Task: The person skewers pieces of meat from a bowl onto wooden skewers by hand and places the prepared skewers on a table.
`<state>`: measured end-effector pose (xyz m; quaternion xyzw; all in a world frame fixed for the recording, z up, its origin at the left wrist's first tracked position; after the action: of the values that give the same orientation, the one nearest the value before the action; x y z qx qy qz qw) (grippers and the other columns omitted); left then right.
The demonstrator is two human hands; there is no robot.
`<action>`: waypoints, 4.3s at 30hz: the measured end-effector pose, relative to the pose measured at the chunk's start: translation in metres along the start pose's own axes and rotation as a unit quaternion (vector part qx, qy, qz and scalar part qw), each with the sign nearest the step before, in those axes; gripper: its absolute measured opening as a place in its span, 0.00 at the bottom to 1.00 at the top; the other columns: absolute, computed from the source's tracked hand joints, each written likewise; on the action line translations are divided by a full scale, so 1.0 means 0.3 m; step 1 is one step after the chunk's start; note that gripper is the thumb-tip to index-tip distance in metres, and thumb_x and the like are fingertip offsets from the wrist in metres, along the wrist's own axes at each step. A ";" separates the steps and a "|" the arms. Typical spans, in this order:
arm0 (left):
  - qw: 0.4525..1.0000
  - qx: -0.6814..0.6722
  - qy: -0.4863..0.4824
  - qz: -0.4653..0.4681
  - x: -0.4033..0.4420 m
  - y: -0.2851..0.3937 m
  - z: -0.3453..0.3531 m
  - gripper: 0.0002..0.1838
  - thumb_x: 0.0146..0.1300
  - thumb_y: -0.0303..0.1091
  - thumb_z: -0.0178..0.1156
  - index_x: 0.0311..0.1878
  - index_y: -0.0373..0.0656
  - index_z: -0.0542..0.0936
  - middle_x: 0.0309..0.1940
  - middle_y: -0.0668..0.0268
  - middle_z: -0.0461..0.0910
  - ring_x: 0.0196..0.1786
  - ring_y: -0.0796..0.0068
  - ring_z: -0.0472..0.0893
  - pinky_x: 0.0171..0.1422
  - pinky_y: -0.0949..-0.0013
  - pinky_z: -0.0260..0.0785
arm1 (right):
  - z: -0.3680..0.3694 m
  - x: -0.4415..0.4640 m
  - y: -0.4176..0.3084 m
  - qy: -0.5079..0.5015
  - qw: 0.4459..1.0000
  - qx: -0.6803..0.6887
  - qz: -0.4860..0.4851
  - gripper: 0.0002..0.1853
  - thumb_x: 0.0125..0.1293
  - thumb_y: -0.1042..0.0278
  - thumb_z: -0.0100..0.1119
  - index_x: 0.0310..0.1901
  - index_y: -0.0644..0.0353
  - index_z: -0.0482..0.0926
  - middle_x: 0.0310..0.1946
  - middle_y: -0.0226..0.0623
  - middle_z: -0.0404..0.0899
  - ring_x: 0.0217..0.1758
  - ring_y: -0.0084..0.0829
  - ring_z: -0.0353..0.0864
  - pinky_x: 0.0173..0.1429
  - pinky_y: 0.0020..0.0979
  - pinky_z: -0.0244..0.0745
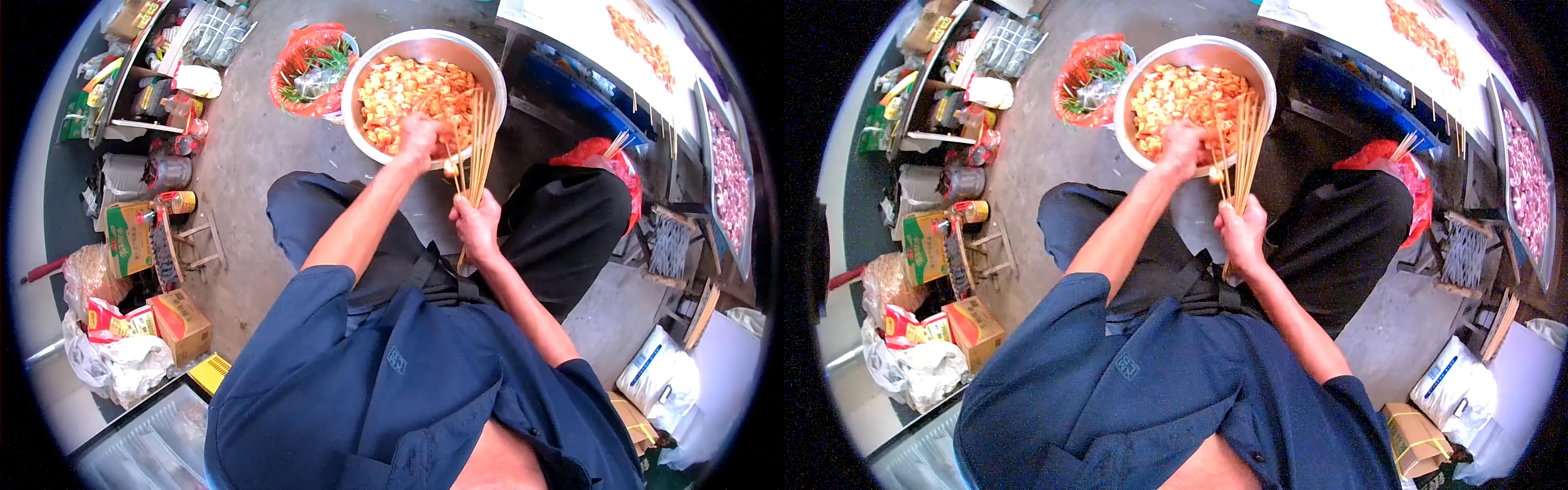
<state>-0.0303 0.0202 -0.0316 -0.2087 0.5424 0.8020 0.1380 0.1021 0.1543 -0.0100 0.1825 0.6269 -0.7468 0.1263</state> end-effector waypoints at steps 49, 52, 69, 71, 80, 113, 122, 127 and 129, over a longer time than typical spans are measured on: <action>0.660 0.656 -0.079 0.358 0.066 0.081 0.043 0.10 0.52 0.36 0.58 0.31 0.39 0.79 0.29 0.49 0.78 0.38 0.46 0.78 0.42 0.51 0.70 | -0.099 0.031 -0.043 0.050 0.997 0.057 -0.005 0.07 0.65 0.66 0.57 0.36 0.57 0.70 0.17 0.26 0.72 0.11 0.14 0.59 0.13 0.19 0.53; 0.679 0.641 -0.073 0.350 0.068 0.083 0.024 0.10 0.50 0.35 0.58 0.32 0.38 0.80 0.29 0.49 0.78 0.37 0.46 0.78 0.41 0.51 0.70 | -0.102 0.025 -0.042 0.048 0.997 0.063 0.003 0.07 0.65 0.67 0.57 0.36 0.57 0.70 0.17 0.26 0.72 0.11 0.14 0.59 0.13 0.19 0.52; 0.990 -0.108 -0.056 0.068 0.063 0.162 -0.044 0.04 0.68 0.28 0.51 0.42 0.39 0.70 0.33 0.60 0.78 0.37 0.56 0.84 0.36 0.56 0.82 | -0.044 0.004 -0.017 -0.015 1.000 -0.005 -0.025 0.07 0.64 0.67 0.58 0.34 0.58 0.71 0.18 0.26 0.73 0.17 0.14 0.65 0.21 0.19 0.60; 0.989 -0.118 -0.052 0.066 0.054 0.162 -0.039 0.05 0.69 0.30 0.50 0.43 0.39 0.69 0.36 0.58 0.78 0.37 0.55 0.84 0.37 0.56 0.82 | -0.041 0.005 -0.013 -0.019 1.000 -0.006 -0.021 0.07 0.64 0.67 0.58 0.34 0.58 0.71 0.18 0.26 0.73 0.17 0.15 0.65 0.21 0.19 0.60; 0.982 -0.165 -0.059 0.069 0.069 0.157 -0.048 0.07 0.66 0.26 0.54 0.46 0.37 0.69 0.39 0.56 0.79 0.41 0.54 0.83 0.47 0.54 0.80 | -0.041 0.008 -0.001 -0.014 0.999 -0.042 -0.010 0.07 0.63 0.67 0.58 0.34 0.58 0.71 0.18 0.26 0.73 0.17 0.15 0.65 0.21 0.20 0.60; 0.998 -0.042 0.027 0.040 0.011 0.108 -0.013 0.10 0.58 0.19 0.55 0.43 0.34 0.70 0.33 0.54 0.79 0.29 0.59 0.82 0.32 0.60 0.80 | -0.027 -0.044 0.047 0.002 0.998 -0.032 -0.045 0.04 0.64 0.73 0.56 0.33 0.61 0.71 0.19 0.27 0.73 0.20 0.17 0.70 0.25 0.22 0.67; 0.998 0.027 0.037 0.035 -0.083 0.082 0.029 0.07 0.53 0.19 0.59 0.29 0.40 0.71 0.23 0.59 0.78 0.25 0.68 0.81 0.26 0.67 0.77 | 0.007 -0.022 -0.027 0.004 0.998 0.046 0.037 0.04 0.64 0.70 0.55 0.34 0.58 0.71 0.17 0.26 0.72 0.13 0.15 0.61 0.15 0.20 0.55; 0.995 -0.015 -0.015 0.095 -0.005 0.113 0.000 0.10 0.55 0.21 0.63 0.29 0.42 0.70 0.25 0.63 0.78 0.25 0.72 0.81 0.27 0.69 0.77 | 0.048 0.037 -0.061 -0.024 0.999 0.037 0.012 0.04 0.64 0.69 0.54 0.34 0.58 0.70 0.16 0.27 0.72 0.11 0.15 0.60 0.14 0.20 0.53; 0.998 -0.020 -0.028 0.061 0.010 0.060 -0.011 0.11 0.55 0.20 0.62 0.28 0.43 0.69 0.26 0.62 0.78 0.26 0.70 0.82 0.26 0.69 0.77 | 0.044 0.016 -0.015 -0.027 0.998 0.049 0.028 0.05 0.64 0.69 0.55 0.34 0.58 0.70 0.16 0.28 0.72 0.11 0.15 0.60 0.14 0.20 0.53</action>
<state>-0.0405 0.0105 -0.0194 -0.1552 0.5342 0.8250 0.0994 0.0942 0.1423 -0.0061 0.1854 0.5806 -0.7775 0.1549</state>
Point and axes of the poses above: each hand's wrist, its own x-axis towards the middle knuckle, its own z-axis out of the palm, y = z × x, the point moved 5 cm from there along x, towards the middle knuckle
